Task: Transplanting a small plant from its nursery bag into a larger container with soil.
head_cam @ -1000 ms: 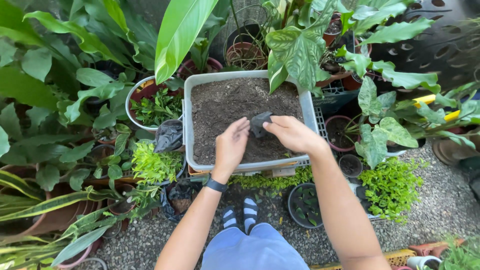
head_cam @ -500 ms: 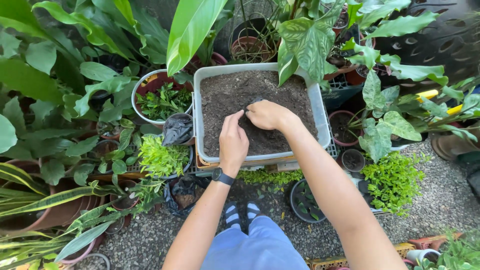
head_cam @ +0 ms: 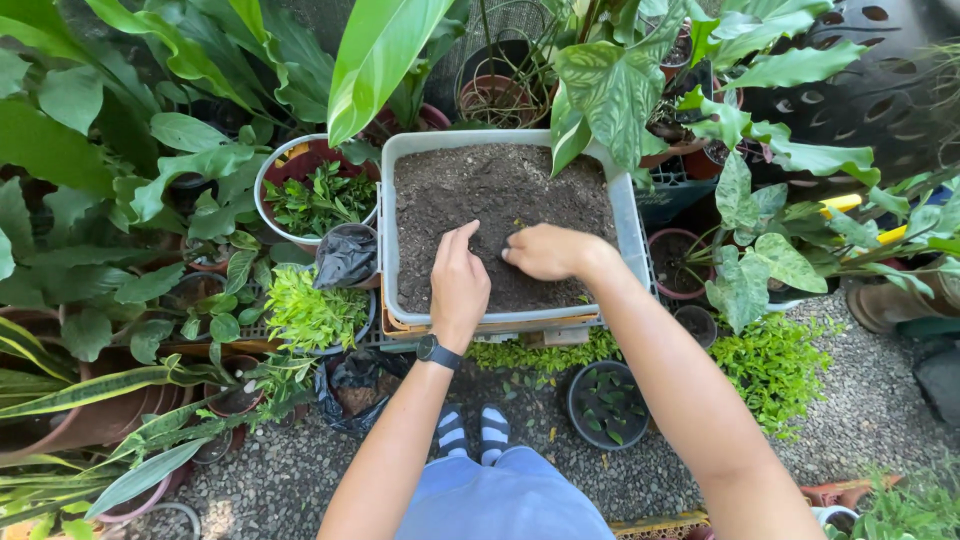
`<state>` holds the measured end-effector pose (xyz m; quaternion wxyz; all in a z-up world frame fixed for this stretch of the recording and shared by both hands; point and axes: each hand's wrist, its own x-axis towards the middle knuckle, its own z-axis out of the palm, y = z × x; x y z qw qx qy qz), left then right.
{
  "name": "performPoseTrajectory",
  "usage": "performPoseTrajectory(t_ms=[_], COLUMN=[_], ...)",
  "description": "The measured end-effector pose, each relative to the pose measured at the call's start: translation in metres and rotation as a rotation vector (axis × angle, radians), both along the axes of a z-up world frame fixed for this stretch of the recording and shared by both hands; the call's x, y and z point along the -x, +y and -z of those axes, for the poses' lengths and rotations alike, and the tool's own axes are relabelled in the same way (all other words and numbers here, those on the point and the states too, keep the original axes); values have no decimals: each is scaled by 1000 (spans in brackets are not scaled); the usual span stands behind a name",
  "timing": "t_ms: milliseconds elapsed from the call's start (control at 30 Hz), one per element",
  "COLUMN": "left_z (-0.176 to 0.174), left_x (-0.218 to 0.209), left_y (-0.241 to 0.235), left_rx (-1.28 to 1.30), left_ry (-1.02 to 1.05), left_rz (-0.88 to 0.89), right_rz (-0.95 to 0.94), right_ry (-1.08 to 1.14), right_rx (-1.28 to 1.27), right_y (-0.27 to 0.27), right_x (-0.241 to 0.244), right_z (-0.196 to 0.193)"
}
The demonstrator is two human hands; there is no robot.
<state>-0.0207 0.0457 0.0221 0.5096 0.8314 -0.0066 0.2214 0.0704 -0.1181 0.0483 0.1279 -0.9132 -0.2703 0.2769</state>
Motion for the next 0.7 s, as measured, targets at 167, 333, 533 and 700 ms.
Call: performPoseTrajectory(t_ms=[167,333,533,700], left_z=[6,14,22,12], left_x=[-5,-8,-11,-13], left_y=[-3,-7,-5,-6], left_rx=[19,86,58,-5], left_ry=[74,152,140,122], left_rz=[59,148,174,244], right_rz=[103,71,130,140], right_ry=[-81,-69,100,71], right_rx=[30,-107,-245,-259], right_y=[5,8,7,6], right_x=[-22,-38,-32,-32], right_z=[-24,-2,-14,-25])
